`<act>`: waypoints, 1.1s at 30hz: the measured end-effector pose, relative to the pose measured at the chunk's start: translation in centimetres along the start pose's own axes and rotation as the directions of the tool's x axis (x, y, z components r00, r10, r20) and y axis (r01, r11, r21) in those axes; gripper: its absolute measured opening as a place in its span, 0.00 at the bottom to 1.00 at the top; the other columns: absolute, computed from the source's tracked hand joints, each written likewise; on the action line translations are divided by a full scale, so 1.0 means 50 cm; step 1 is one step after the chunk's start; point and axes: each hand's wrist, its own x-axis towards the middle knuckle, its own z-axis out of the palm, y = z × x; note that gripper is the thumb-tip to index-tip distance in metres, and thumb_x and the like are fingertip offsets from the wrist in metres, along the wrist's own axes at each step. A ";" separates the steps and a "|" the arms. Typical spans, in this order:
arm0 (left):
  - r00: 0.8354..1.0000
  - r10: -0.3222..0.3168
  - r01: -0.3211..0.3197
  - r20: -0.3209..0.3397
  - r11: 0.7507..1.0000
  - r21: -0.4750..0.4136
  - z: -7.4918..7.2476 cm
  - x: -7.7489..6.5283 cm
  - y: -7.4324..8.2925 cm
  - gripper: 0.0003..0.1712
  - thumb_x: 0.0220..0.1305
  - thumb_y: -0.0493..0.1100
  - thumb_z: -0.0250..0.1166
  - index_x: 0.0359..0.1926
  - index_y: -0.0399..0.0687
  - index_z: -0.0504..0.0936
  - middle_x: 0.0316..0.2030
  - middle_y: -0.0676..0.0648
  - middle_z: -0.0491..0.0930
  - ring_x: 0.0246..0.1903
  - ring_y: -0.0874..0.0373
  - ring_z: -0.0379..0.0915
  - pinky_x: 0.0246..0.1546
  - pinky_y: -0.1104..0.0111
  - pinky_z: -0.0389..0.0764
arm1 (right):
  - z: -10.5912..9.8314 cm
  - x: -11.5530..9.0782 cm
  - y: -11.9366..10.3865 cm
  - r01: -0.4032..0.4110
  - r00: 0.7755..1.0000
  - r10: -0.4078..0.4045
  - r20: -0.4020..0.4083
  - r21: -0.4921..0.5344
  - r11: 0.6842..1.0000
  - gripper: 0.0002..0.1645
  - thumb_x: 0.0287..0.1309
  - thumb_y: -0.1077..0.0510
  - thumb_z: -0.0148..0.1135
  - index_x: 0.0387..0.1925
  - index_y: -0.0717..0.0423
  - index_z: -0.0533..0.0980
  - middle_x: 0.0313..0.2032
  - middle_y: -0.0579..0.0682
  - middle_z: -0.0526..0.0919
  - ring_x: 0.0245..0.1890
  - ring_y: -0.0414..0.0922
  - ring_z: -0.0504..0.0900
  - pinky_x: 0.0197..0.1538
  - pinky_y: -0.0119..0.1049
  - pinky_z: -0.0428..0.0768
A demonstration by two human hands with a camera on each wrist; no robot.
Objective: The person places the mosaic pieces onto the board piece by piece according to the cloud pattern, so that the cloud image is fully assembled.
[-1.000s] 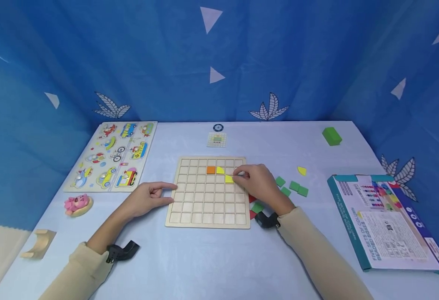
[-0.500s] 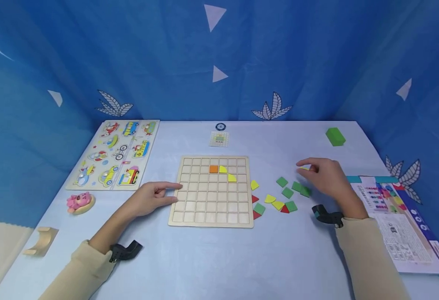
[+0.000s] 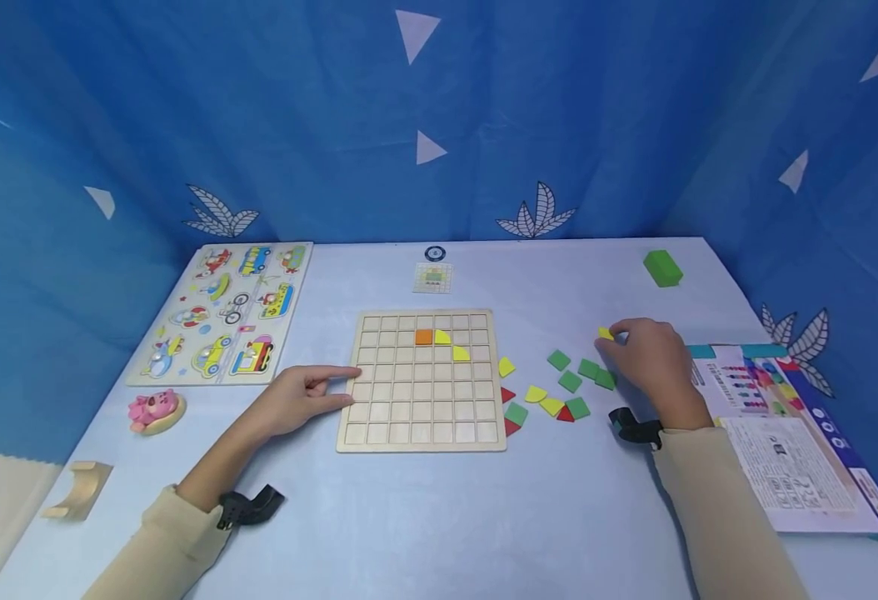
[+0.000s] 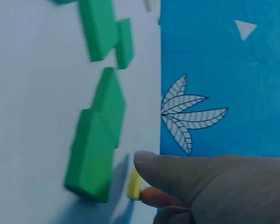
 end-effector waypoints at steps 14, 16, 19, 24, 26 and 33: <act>1.000 -0.014 0.014 -0.006 1.000 -0.006 0.000 0.000 -0.006 0.23 0.62 0.50 0.75 0.59 0.63 0.85 0.14 0.55 0.60 0.15 0.60 0.54 0.21 0.69 0.58 | 0.021 0.006 -0.023 0.168 0.981 -0.174 0.083 0.070 0.983 0.27 0.70 0.58 0.61 0.69 0.56 0.74 0.23 0.53 0.71 0.24 0.49 0.70 0.24 0.36 0.67; 1.000 -0.013 0.013 -0.005 1.000 -0.006 0.001 0.000 -0.006 0.23 0.62 0.50 0.75 0.59 0.63 0.85 0.14 0.55 0.60 0.15 0.60 0.54 0.21 0.69 0.58 | 0.024 0.008 -0.025 0.213 0.971 -0.222 0.086 0.097 0.972 0.29 0.70 0.59 0.60 0.71 0.55 0.71 0.21 0.51 0.69 0.22 0.48 0.69 0.23 0.36 0.66; 1.000 -0.001 0.001 -0.007 1.000 -0.001 0.002 0.001 -0.006 0.23 0.62 0.50 0.75 0.59 0.62 0.85 0.14 0.55 0.61 0.15 0.60 0.54 0.21 0.69 0.58 | 0.026 0.007 -0.026 0.211 0.976 -0.215 0.039 0.088 0.973 0.30 0.69 0.57 0.62 0.69 0.57 0.72 0.21 0.51 0.69 0.21 0.48 0.69 0.22 0.37 0.67; 1.000 0.006 -0.006 -0.009 1.000 0.006 0.001 0.001 -0.005 0.23 0.62 0.50 0.75 0.59 0.62 0.86 0.14 0.55 0.61 0.15 0.61 0.53 0.21 0.69 0.58 | 0.029 0.003 -0.031 0.105 0.994 -0.105 0.014 0.033 0.994 0.29 0.65 0.45 0.68 0.57 0.62 0.79 0.29 0.56 0.78 0.30 0.52 0.74 0.26 0.39 0.71; 1.000 0.004 -0.004 -0.008 1.000 0.007 0.001 0.001 -0.004 0.23 0.62 0.50 0.75 0.59 0.62 0.86 0.14 0.55 0.60 0.15 0.61 0.53 0.21 0.69 0.58 | 0.031 0.002 -0.037 0.071 0.997 -0.071 0.019 0.013 0.997 0.32 0.63 0.41 0.70 0.54 0.65 0.80 0.32 0.59 0.81 0.33 0.54 0.76 0.29 0.40 0.74; 1.000 0.014 -0.013 -0.012 1.000 0.018 0.002 0.001 -0.005 0.23 0.62 0.49 0.75 0.59 0.61 0.85 0.14 0.55 0.61 0.15 0.61 0.54 0.20 0.70 0.58 | 0.045 -0.008 -0.065 0.059 0.998 -0.060 -0.033 -0.032 0.998 0.33 0.60 0.44 0.73 0.53 0.68 0.81 0.39 0.65 0.84 0.36 0.57 0.78 0.31 0.41 0.75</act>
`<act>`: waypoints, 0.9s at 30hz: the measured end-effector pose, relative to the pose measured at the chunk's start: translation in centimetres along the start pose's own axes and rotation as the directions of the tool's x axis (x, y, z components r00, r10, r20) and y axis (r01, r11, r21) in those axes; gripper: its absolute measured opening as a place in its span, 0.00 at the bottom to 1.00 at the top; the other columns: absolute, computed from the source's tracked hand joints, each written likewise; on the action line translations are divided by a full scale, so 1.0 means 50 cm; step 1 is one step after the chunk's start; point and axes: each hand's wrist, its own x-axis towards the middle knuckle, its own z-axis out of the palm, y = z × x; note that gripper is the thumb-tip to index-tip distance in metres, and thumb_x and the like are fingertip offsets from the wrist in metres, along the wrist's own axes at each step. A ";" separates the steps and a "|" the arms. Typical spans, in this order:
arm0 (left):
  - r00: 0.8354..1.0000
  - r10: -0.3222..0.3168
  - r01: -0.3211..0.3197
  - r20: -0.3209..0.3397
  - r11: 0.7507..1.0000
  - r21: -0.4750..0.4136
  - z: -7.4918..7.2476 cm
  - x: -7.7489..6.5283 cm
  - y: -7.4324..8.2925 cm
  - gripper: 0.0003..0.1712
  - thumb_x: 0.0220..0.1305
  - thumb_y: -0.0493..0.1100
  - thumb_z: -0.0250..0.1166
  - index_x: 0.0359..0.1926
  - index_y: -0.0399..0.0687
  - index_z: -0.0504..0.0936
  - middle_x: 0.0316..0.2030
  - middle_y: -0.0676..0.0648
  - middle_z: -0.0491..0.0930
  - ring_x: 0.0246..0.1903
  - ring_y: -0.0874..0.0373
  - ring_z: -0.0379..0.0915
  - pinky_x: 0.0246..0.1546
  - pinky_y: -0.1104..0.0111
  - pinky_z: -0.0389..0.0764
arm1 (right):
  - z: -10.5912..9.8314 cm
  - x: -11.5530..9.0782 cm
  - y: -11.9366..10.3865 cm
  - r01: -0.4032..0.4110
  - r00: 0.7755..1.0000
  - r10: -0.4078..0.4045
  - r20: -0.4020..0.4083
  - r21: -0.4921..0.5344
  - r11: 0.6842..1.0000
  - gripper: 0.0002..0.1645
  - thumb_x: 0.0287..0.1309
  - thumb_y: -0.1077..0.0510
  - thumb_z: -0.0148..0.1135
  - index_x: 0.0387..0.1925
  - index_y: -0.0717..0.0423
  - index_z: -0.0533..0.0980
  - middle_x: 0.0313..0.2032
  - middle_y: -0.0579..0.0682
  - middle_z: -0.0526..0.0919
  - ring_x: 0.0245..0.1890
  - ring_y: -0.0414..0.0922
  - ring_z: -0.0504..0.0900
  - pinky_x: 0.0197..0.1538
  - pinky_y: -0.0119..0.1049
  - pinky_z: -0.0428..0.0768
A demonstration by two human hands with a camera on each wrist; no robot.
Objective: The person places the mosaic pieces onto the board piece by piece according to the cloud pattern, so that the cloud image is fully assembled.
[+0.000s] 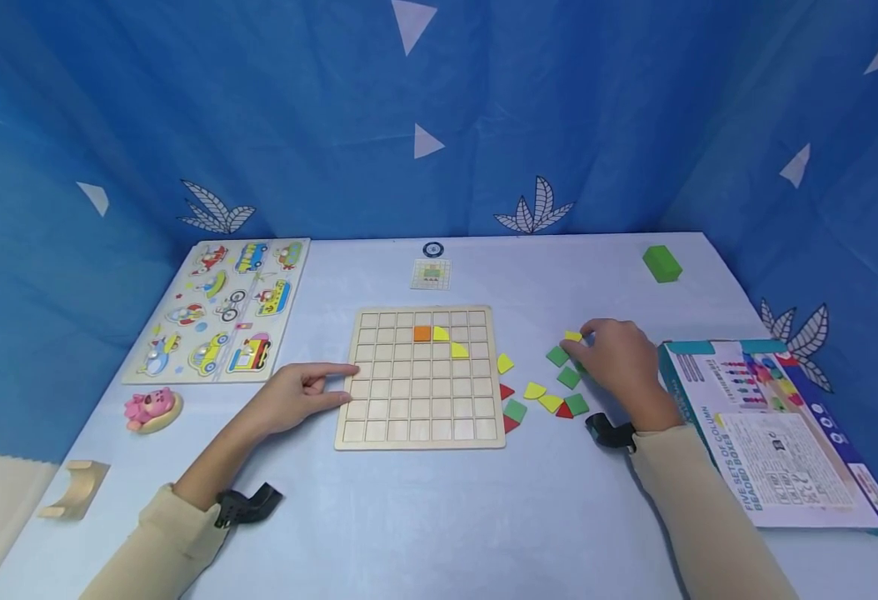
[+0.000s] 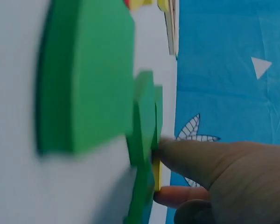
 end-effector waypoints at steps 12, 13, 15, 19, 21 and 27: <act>1.000 0.001 -0.001 0.006 1.000 -0.009 -0.003 0.000 0.001 0.23 0.62 0.50 0.75 0.59 0.61 0.86 0.14 0.55 0.60 0.15 0.61 0.53 0.21 0.69 0.58 | 0.000 -0.010 -0.030 0.173 0.984 -0.165 -0.063 0.162 0.972 0.27 0.60 0.49 0.74 0.55 0.62 0.82 0.17 0.49 0.69 0.18 0.48 0.68 0.19 0.36 0.62; 1.000 -0.001 0.001 0.005 1.000 -0.010 -0.003 0.000 0.001 0.23 0.62 0.50 0.75 0.58 0.61 0.86 0.14 0.55 0.60 0.15 0.61 0.53 0.21 0.69 0.58 | 0.003 -0.013 -0.040 0.199 0.980 -0.192 -0.058 0.182 0.963 0.26 0.60 0.49 0.75 0.54 0.61 0.83 0.16 0.48 0.68 0.17 0.47 0.68 0.19 0.36 0.62; 1.000 -0.002 0.002 0.005 1.000 -0.010 -0.002 0.000 0.000 0.23 0.62 0.50 0.75 0.58 0.61 0.86 0.14 0.55 0.60 0.15 0.61 0.53 0.21 0.69 0.57 | 0.012 -0.020 -0.063 0.241 0.970 -0.239 -0.035 0.206 0.948 0.25 0.59 0.49 0.76 0.53 0.60 0.84 0.15 0.47 0.67 0.16 0.46 0.67 0.18 0.35 0.61; 1.000 0.000 0.000 0.004 1.000 -0.015 -0.003 -0.001 -0.001 0.23 0.62 0.50 0.75 0.59 0.61 0.85 0.14 0.55 0.60 0.15 0.61 0.53 0.20 0.69 0.58 | 0.034 -0.039 -0.118 0.310 0.945 -0.325 0.028 0.230 0.923 0.25 0.58 0.49 0.76 0.53 0.57 0.84 0.14 0.44 0.66 0.14 0.44 0.66 0.18 0.35 0.60; 1.000 0.001 -0.001 0.005 1.000 -0.019 -0.002 -0.001 0.000 0.23 0.62 0.50 0.75 0.59 0.61 0.85 0.14 0.54 0.60 0.15 0.61 0.54 0.20 0.70 0.58 | 0.047 -0.047 -0.143 0.340 0.934 -0.355 0.034 0.216 0.915 0.26 0.57 0.48 0.77 0.53 0.57 0.85 0.13 0.43 0.66 0.13 0.43 0.65 0.19 0.34 0.58; 1.000 0.000 0.001 0.013 1.000 -0.024 -0.002 0.000 -0.001 0.23 0.63 0.50 0.75 0.59 0.61 0.85 0.14 0.55 0.60 0.15 0.61 0.53 0.20 0.70 0.56 | 0.082 -0.059 -0.190 0.374 0.926 -0.377 0.001 0.117 0.920 0.27 0.58 0.45 0.75 0.53 0.57 0.85 0.13 0.41 0.67 0.13 0.40 0.64 0.19 0.33 0.58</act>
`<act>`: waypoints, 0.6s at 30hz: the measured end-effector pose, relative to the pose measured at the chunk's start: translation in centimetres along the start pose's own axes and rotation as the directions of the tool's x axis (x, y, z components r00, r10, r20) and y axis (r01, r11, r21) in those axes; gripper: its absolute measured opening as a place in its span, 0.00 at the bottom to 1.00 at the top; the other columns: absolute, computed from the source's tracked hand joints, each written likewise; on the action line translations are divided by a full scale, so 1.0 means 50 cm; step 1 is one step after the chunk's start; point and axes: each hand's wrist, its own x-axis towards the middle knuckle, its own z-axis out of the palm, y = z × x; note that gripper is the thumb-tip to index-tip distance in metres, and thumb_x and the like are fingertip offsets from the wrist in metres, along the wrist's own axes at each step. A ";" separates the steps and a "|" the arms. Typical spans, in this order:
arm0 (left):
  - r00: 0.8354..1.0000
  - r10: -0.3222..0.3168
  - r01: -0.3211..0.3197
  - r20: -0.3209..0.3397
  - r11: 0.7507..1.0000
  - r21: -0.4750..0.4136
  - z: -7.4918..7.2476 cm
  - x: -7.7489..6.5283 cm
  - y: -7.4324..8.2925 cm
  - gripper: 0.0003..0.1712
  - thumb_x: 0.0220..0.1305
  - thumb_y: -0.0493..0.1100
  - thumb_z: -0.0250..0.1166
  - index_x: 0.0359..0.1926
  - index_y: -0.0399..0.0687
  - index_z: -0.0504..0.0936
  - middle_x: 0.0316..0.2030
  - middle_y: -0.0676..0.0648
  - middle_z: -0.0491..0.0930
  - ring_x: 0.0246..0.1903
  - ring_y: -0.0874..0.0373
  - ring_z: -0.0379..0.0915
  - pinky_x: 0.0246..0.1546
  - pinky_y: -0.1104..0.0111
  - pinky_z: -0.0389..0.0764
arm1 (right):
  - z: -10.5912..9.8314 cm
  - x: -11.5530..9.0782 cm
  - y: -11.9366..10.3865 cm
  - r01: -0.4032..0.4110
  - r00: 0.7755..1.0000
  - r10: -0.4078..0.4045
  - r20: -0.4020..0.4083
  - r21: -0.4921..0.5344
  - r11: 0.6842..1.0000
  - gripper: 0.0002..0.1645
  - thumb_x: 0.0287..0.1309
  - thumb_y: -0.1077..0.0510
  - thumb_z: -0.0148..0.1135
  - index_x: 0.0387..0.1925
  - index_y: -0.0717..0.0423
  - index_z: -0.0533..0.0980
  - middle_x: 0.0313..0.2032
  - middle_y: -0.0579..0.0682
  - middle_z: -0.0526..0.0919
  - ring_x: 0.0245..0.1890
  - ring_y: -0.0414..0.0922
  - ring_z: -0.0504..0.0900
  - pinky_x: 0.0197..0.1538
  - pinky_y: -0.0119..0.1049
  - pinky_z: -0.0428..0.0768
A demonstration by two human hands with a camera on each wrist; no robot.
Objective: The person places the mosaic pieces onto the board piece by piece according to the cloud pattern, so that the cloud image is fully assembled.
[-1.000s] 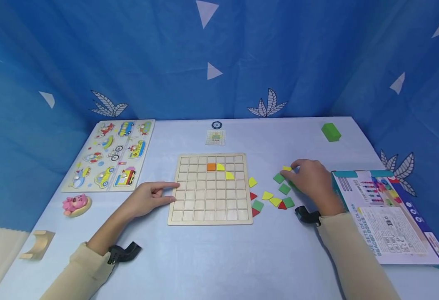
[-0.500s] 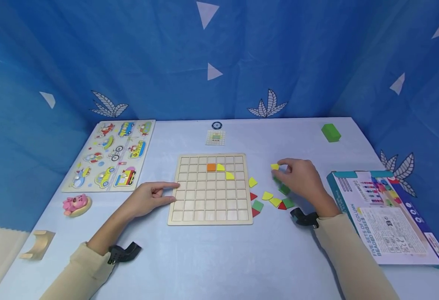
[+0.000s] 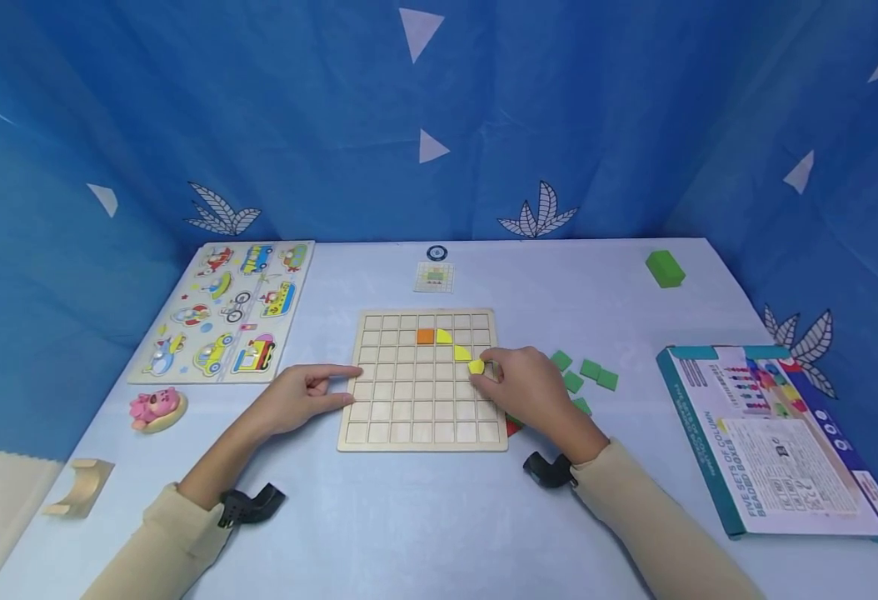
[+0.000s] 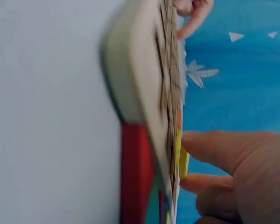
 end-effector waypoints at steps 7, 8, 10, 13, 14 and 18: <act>1.000 0.004 -0.004 -0.005 1.000 0.010 -0.001 0.001 0.001 0.23 0.63 0.50 0.75 0.59 0.60 0.85 0.13 0.55 0.60 0.15 0.61 0.52 0.20 0.70 0.57 | 0.020 0.007 -0.026 -0.023 0.999 0.020 -0.042 -0.064 0.998 0.29 0.56 0.43 0.76 0.52 0.58 0.85 0.13 0.40 0.69 0.16 0.41 0.66 0.20 0.35 0.60; 1.000 0.004 -0.004 -0.005 1.000 0.012 -0.001 0.000 0.001 0.23 0.63 0.50 0.75 0.59 0.60 0.85 0.13 0.55 0.60 0.15 0.61 0.53 0.20 0.70 0.57 | 0.021 0.008 -0.028 -0.028 0.998 0.024 -0.050 -0.068 0.997 0.29 0.56 0.43 0.76 0.52 0.58 0.85 0.13 0.40 0.69 0.16 0.41 0.66 0.20 0.35 0.60; 1.000 0.003 -0.003 -0.006 1.000 0.014 -0.001 0.000 0.001 0.23 0.63 0.50 0.75 0.59 0.60 0.85 0.13 0.55 0.60 0.15 0.61 0.53 0.20 0.70 0.57 | 0.025 0.010 -0.033 -0.034 0.998 0.029 -0.060 -0.075 0.997 0.29 0.56 0.42 0.76 0.52 0.58 0.85 0.13 0.40 0.70 0.17 0.41 0.67 0.20 0.35 0.62; 1.000 0.000 0.000 -0.009 1.000 0.017 -0.001 0.000 0.002 0.23 0.63 0.50 0.75 0.59 0.60 0.85 0.13 0.55 0.61 0.15 0.61 0.53 0.20 0.70 0.57 | 0.031 0.010 -0.036 -0.035 0.997 0.030 -0.074 -0.066 0.997 0.30 0.56 0.41 0.76 0.52 0.58 0.85 0.13 0.39 0.71 0.17 0.40 0.69 0.20 0.35 0.63; 1.000 -0.001 0.001 -0.010 1.000 0.018 -0.001 -0.001 0.002 0.23 0.63 0.50 0.75 0.59 0.60 0.85 0.13 0.55 0.61 0.15 0.61 0.54 0.20 0.70 0.58 | 0.032 0.010 -0.037 -0.037 0.996 0.032 -0.082 -0.063 0.997 0.30 0.55 0.41 0.77 0.52 0.58 0.86 0.13 0.39 0.71 0.17 0.40 0.69 0.20 0.35 0.63; 1.000 -0.004 0.004 -0.005 1.000 0.015 0.000 0.000 0.002 0.23 0.63 0.50 0.75 0.59 0.61 0.85 0.14 0.55 0.61 0.15 0.61 0.54 0.21 0.70 0.58 | 0.037 0.007 -0.033 -0.045 0.993 0.038 -0.113 -0.058 0.997 0.29 0.54 0.42 0.78 0.50 0.56 0.86 0.13 0.40 0.69 0.15 0.40 0.66 0.20 0.35 0.61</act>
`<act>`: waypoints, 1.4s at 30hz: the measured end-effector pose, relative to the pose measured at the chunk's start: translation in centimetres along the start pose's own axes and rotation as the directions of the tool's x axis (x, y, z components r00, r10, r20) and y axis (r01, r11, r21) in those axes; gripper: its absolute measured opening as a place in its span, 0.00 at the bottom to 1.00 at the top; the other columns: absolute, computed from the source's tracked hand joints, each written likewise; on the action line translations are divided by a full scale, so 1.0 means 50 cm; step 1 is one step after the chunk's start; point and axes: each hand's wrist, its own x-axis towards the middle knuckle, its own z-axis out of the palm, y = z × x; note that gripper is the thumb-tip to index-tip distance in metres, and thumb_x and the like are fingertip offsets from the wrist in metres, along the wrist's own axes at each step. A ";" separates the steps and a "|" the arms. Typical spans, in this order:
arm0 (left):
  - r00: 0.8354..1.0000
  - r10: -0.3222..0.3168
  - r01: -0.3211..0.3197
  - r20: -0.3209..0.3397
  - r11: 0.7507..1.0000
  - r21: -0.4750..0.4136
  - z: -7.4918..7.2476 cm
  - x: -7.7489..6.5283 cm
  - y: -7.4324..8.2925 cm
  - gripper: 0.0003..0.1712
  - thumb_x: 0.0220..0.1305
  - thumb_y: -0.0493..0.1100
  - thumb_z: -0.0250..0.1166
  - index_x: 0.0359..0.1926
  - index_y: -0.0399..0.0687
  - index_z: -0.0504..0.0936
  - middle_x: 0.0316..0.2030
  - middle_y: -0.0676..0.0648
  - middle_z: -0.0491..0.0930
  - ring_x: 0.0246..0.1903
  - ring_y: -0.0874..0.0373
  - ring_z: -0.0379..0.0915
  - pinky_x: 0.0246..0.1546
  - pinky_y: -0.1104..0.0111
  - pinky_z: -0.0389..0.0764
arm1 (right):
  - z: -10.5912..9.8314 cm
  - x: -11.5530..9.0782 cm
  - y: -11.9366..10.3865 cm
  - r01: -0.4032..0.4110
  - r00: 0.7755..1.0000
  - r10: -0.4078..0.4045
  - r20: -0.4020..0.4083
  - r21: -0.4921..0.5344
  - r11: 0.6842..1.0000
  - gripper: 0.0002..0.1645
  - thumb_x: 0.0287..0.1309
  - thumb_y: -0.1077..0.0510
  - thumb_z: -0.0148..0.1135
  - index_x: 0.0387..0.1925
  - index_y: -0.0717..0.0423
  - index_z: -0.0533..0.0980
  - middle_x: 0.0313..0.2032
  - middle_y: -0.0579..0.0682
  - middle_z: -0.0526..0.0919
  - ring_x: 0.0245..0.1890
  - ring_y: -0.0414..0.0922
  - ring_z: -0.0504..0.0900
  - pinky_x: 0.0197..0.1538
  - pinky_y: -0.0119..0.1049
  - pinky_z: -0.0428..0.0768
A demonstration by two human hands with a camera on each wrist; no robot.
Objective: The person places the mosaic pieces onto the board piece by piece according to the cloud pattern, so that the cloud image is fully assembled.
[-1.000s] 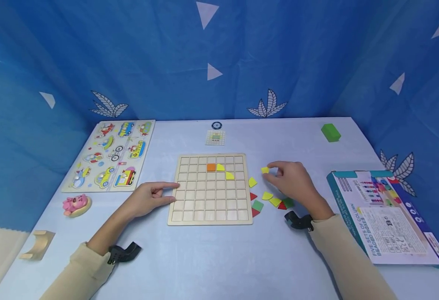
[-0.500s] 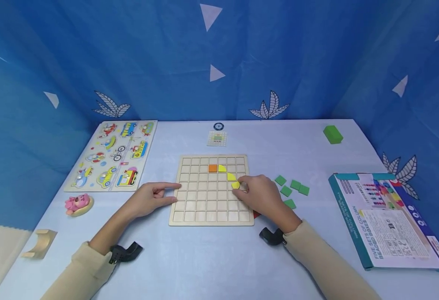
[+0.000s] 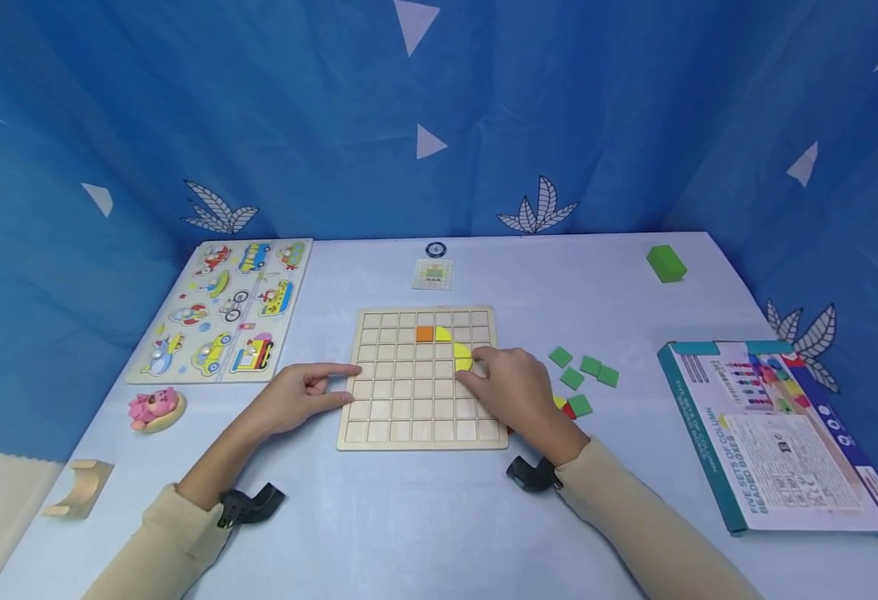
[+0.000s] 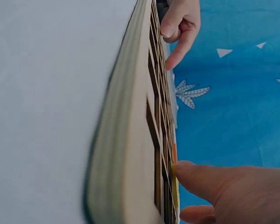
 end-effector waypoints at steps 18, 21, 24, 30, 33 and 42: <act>1.000 0.019 -0.019 0.000 1.000 -0.018 0.004 -0.001 -0.007 0.23 0.63 0.51 0.75 0.59 0.62 0.85 0.14 0.55 0.60 0.15 0.61 0.53 0.20 0.70 0.57 | -0.093 0.012 0.132 -0.081 0.991 0.063 0.115 0.165 0.983 0.16 0.61 0.56 0.73 0.50 0.55 0.86 0.16 0.46 0.69 0.19 0.46 0.68 0.22 0.35 0.64; 1.000 0.006 -0.006 0.003 1.000 -0.015 0.004 -0.003 -0.006 0.23 0.63 0.51 0.75 0.59 0.62 0.86 0.13 0.55 0.60 0.15 0.61 0.53 0.20 0.70 0.58 | -0.095 0.012 0.153 -0.085 0.981 0.050 0.187 0.183 0.980 0.19 0.61 0.55 0.74 0.53 0.54 0.85 0.16 0.46 0.68 0.18 0.46 0.68 0.21 0.34 0.64; 1.000 0.000 0.000 0.004 1.000 -0.018 0.003 -0.003 -0.004 0.23 0.63 0.50 0.75 0.59 0.61 0.85 0.13 0.55 0.60 0.15 0.60 0.54 0.20 0.70 0.58 | -0.085 0.012 0.150 -0.056 0.973 0.018 0.228 0.159 0.986 0.23 0.61 0.51 0.74 0.57 0.52 0.84 0.16 0.45 0.68 0.17 0.45 0.68 0.21 0.34 0.64; 1.000 0.006 -0.006 0.004 1.000 -0.016 0.003 -0.002 -0.003 0.23 0.63 0.51 0.74 0.59 0.61 0.85 0.14 0.55 0.60 0.15 0.61 0.53 0.20 0.70 0.57 | -0.072 0.008 0.124 -0.014 0.968 -0.010 0.249 0.094 0.996 0.26 0.59 0.48 0.76 0.58 0.51 0.84 0.16 0.45 0.68 0.17 0.44 0.68 0.20 0.34 0.63; 1.000 0.010 -0.010 0.004 1.000 -0.014 0.002 -0.001 -0.005 0.23 0.63 0.51 0.75 0.59 0.61 0.85 0.14 0.55 0.60 0.15 0.61 0.53 0.20 0.70 0.58 | -0.070 0.007 0.118 -0.016 0.966 0.001 0.258 0.056 0.998 0.25 0.58 0.49 0.76 0.57 0.51 0.84 0.16 0.45 0.67 0.16 0.44 0.67 0.20 0.34 0.62; 1.000 0.023 -0.023 0.005 1.000 -0.020 0.003 0.000 -0.007 0.23 0.63 0.50 0.75 0.59 0.61 0.85 0.13 0.55 0.60 0.15 0.61 0.53 0.21 0.70 0.58 | -0.073 0.007 0.111 0.058 0.976 -0.059 0.211 0.012 0.998 0.25 0.57 0.53 0.74 0.56 0.57 0.84 0.15 0.42 0.68 0.14 0.41 0.66 0.19 0.33 0.63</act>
